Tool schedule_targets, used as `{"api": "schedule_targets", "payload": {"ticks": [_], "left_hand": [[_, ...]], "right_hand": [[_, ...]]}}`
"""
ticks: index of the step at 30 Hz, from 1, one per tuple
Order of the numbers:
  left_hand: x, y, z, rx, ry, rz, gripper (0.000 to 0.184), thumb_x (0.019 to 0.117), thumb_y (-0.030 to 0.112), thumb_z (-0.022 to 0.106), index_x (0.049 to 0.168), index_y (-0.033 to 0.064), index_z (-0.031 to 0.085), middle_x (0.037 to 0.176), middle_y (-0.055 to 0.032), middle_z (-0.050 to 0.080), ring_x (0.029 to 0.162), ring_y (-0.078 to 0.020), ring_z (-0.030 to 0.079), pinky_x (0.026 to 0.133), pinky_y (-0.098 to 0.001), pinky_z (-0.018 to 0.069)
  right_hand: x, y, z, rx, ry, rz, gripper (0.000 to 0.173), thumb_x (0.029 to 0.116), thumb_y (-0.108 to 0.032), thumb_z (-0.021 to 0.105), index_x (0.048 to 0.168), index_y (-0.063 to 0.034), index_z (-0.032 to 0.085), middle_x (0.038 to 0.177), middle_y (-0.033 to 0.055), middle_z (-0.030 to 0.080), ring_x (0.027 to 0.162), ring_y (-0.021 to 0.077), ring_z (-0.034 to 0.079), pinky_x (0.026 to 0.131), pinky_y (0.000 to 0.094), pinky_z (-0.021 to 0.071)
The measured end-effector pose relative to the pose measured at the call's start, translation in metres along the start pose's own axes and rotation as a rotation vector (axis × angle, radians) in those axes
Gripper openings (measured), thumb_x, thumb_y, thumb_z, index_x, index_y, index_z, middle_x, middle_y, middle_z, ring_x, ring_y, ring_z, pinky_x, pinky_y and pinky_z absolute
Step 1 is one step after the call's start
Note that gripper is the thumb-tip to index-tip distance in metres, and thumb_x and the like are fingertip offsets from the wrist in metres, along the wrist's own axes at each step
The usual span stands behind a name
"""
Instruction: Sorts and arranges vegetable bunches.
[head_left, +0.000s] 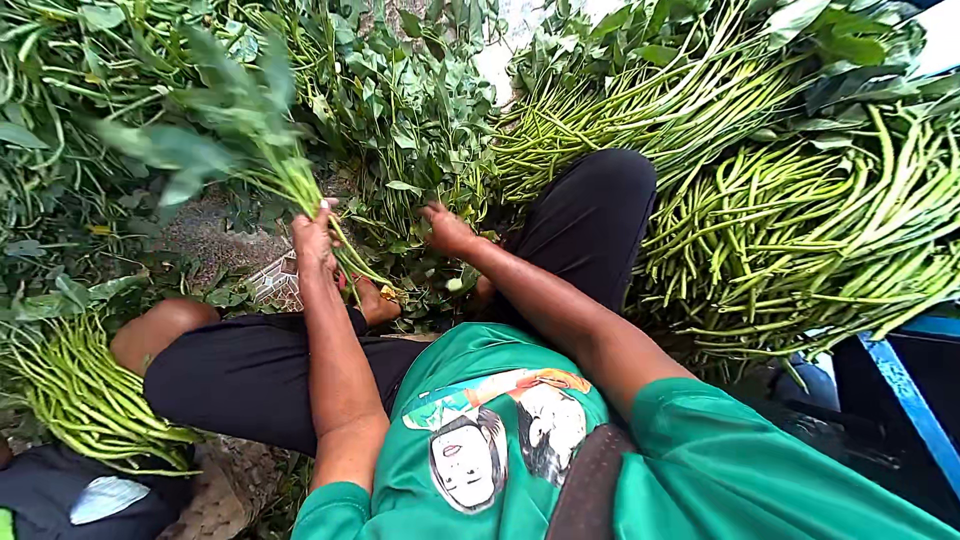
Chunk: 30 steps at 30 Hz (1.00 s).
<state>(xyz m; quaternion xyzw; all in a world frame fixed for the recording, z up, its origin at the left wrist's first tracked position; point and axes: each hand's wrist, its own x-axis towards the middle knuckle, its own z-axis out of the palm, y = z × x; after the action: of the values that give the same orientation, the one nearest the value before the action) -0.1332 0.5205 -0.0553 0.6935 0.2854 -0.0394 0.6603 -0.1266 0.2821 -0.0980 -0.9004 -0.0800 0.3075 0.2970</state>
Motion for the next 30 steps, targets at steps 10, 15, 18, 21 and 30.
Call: {"api": "schedule_targets", "payload": {"ticks": [10,15,18,21,30], "left_hand": [[-0.010,-0.034,0.055,-0.122,-0.214,-0.103,0.021,0.1105,0.017,0.047,0.122,0.0016,0.055,0.082,-0.0069,0.069,0.057,-0.0152,0.066,0.057,-0.0314,0.0609],[-0.020,-0.039,0.073,-0.060,-0.202,-0.162,0.025,0.1037,0.022,0.063,0.115,0.0007,0.059,0.082,-0.0035,0.065,0.051,-0.0065,0.054,0.048,-0.0218,0.0503],[-0.025,-0.038,0.069,-0.122,-0.236,-0.226,0.023,0.1033,0.022,0.064,0.115,0.0029,0.062,0.084,-0.0029,0.064,0.052,-0.0060,0.053,0.048,-0.0201,0.0494],[-0.023,-0.037,0.065,-0.139,-0.214,-0.156,0.015,0.1029,0.015,0.063,0.111,0.0021,0.063,0.081,-0.0019,0.065,0.055,-0.0060,0.057,0.051,-0.0198,0.0513],[-0.003,-0.013,0.015,-0.047,-0.125,-0.035,0.016,0.1060,0.014,0.057,0.107,0.0022,0.067,0.078,-0.0021,0.073,0.056,-0.0041,0.062,0.046,-0.0166,0.0463]], "right_hand": [[0.014,0.014,-0.004,0.266,0.197,0.096,0.033,0.1031,-0.026,0.062,0.121,0.0011,0.069,0.119,0.0237,0.070,0.117,0.0397,0.066,0.103,0.0601,0.0491],[-0.016,-0.026,0.011,0.302,0.268,-0.141,0.025,0.1013,-0.016,0.062,0.117,0.0028,0.070,0.114,0.0217,0.069,0.108,0.0350,0.068,0.100,0.0532,0.0521],[-0.015,-0.029,0.017,0.235,0.287,-0.188,0.025,0.1021,-0.015,0.060,0.115,0.0029,0.071,0.112,0.0217,0.069,0.106,0.0363,0.068,0.097,0.0549,0.0528],[-0.012,-0.032,0.013,0.200,0.279,-0.218,0.025,0.1030,-0.016,0.059,0.114,0.0032,0.071,0.110,0.0211,0.069,0.106,0.0362,0.068,0.096,0.0546,0.0528],[-0.018,-0.022,0.005,0.043,0.083,-0.256,0.038,0.1037,-0.029,0.060,0.136,-0.0090,0.063,0.134,0.0194,0.061,0.106,0.0379,0.069,0.090,0.0599,0.0549]]}}
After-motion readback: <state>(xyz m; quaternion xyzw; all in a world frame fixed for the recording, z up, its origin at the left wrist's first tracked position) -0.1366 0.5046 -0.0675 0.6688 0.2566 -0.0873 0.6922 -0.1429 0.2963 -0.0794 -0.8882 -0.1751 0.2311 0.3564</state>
